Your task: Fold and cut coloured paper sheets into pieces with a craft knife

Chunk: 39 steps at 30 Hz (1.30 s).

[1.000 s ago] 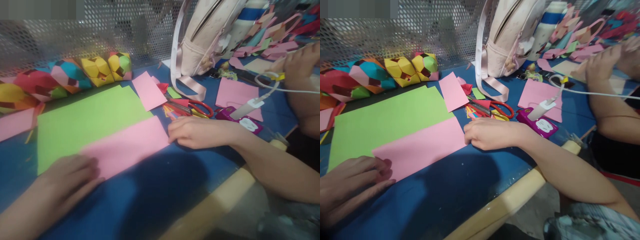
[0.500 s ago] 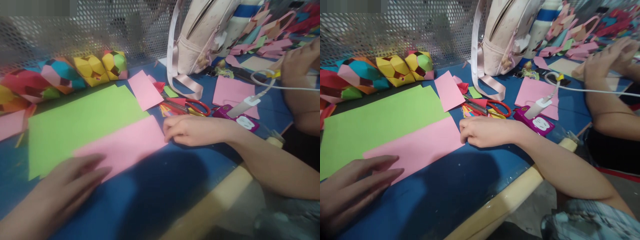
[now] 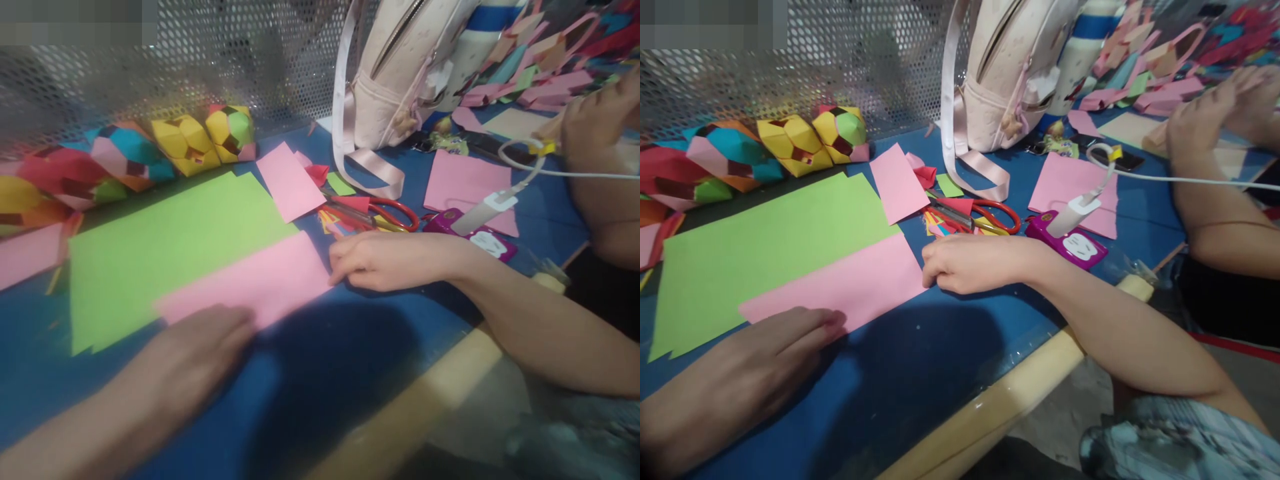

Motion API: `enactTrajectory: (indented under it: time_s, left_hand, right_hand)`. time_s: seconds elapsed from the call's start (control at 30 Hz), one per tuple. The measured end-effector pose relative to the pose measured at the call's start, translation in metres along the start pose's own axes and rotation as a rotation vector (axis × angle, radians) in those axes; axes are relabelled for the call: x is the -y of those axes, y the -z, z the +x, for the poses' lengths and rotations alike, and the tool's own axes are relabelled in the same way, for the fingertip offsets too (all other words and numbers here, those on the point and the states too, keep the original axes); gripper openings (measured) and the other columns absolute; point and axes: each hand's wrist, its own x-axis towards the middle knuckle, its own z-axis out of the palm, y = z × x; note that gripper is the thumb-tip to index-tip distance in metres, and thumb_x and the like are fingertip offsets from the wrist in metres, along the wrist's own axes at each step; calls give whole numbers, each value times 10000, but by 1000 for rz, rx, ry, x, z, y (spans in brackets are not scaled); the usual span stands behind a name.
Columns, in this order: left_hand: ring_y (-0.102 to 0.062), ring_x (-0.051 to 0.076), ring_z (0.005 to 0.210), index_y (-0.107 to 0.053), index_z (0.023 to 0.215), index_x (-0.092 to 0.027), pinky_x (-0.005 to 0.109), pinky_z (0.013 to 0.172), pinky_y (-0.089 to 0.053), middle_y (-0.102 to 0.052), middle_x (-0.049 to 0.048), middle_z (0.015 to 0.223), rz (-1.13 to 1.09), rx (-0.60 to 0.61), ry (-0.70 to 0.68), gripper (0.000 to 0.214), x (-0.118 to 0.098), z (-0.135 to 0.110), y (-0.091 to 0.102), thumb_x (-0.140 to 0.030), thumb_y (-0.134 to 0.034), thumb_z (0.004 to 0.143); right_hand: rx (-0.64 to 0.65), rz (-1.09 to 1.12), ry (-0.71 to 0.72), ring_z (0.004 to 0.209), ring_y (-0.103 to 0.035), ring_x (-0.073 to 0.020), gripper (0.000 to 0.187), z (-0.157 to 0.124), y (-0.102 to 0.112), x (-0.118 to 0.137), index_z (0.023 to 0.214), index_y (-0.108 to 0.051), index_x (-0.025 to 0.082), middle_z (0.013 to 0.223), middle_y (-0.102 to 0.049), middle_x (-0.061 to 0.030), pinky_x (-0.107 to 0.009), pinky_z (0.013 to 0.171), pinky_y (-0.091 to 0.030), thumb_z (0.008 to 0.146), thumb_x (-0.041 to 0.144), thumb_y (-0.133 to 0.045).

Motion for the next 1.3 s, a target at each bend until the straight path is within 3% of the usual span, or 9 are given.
enactTrajectory:
  time_s: [0.07, 0.13, 0.3, 0.43, 0.53, 0.8, 0.97, 1.17, 1.3]
  left_hand:
    - [-673, 199, 828, -658, 1094, -211, 298, 664, -567, -704, 87, 1055, 5, 109, -18, 328, -8, 19, -2, -267, -361, 968]
    - [-660, 210, 909, -595, 1217, -233, 302, 676, -559, -652, 96, 1191, 21, 89, 44, 343, -13, 32, -8, -313, -357, 984]
    - [-645, 215, 943, -582, 1230, -241, 316, 721, -546, -635, 93, 1245, 101, 48, 24, 309, -14, 38, -24, -266, -391, 989]
    - [-659, 205, 893, -585, 1224, -198, 298, 700, -543, -669, 110, 1160, 116, -6, 12, 304, -12, 36, -26, -249, -402, 986]
    - [-657, 208, 919, -583, 1211, -193, 296, 705, -542, -654, 113, 1203, 142, -58, -51, 287, -11, 35, -26, -181, -440, 962]
    - [-653, 219, 980, -550, 1229, -188, 291, 726, -544, -639, 115, 1227, 162, -99, -63, 301, -10, 31, -31, -153, -484, 937]
    - [-668, 233, 929, -545, 1217, -169, 305, 680, -551, -656, 135, 1186, 202, -118, -85, 295, -10, 31, -30, -148, -496, 928]
    - [-667, 252, 966, -573, 1207, -178, 345, 747, -555, -657, 136, 1202, 197, -111, -84, 306, -10, 31, -30, -149, -505, 910]
    - [-669, 232, 926, -575, 1201, -196, 337, 745, -553, -672, 119, 1176, 203, -110, -84, 297, -11, 32, -30, -165, -499, 916]
  right_hand:
    - [-2, -3, -7, 922, -598, -179, 338, 1, -1, -1, 1027, -727, 139, 976, -658, -76, -316, 871, -455, 840, 39, -464]
    - [-8, -5, -14, 914, -600, -180, 327, 1, -2, -1, 1011, -724, 148, 979, -660, -74, -324, 863, -459, 838, 47, -466]
    - [-69, 52, -64, 843, -618, -154, 224, 1, 1, 1, 905, -709, 157, 937, -682, -50, -287, 788, -463, 828, 83, -512]
    - [-223, 246, -327, 587, -622, -115, 166, 6, 0, 4, 795, -650, 155, 702, -671, -10, -227, 557, -454, 849, 180, -495]
    - [-224, 358, -456, 421, -570, -97, 177, 10, -4, 6, 759, -623, 159, 540, -611, 23, -202, 428, -411, 847, 232, -488]
    - [-271, 500, -513, 385, -550, -87, 112, 20, -10, 6, 876, -637, 148, 499, -588, 42, -176, 388, -430, 835, 166, -535]
    - [-277, 532, -508, 371, -530, -74, 97, 23, -11, 5, 742, -600, 156, 472, -577, 43, -164, 377, -399, 817, 163, -539]
    - [-257, 503, -493, 374, -528, -68, 120, 22, -12, 6, 693, -573, 163, 469, -572, 47, -163, 382, -403, 808, 163, -536]
    - [-285, 538, -516, 353, -521, -75, 65, 24, -13, 6, 884, -589, 156, 473, -578, 63, -167, 362, -406, 831, 167, -552]
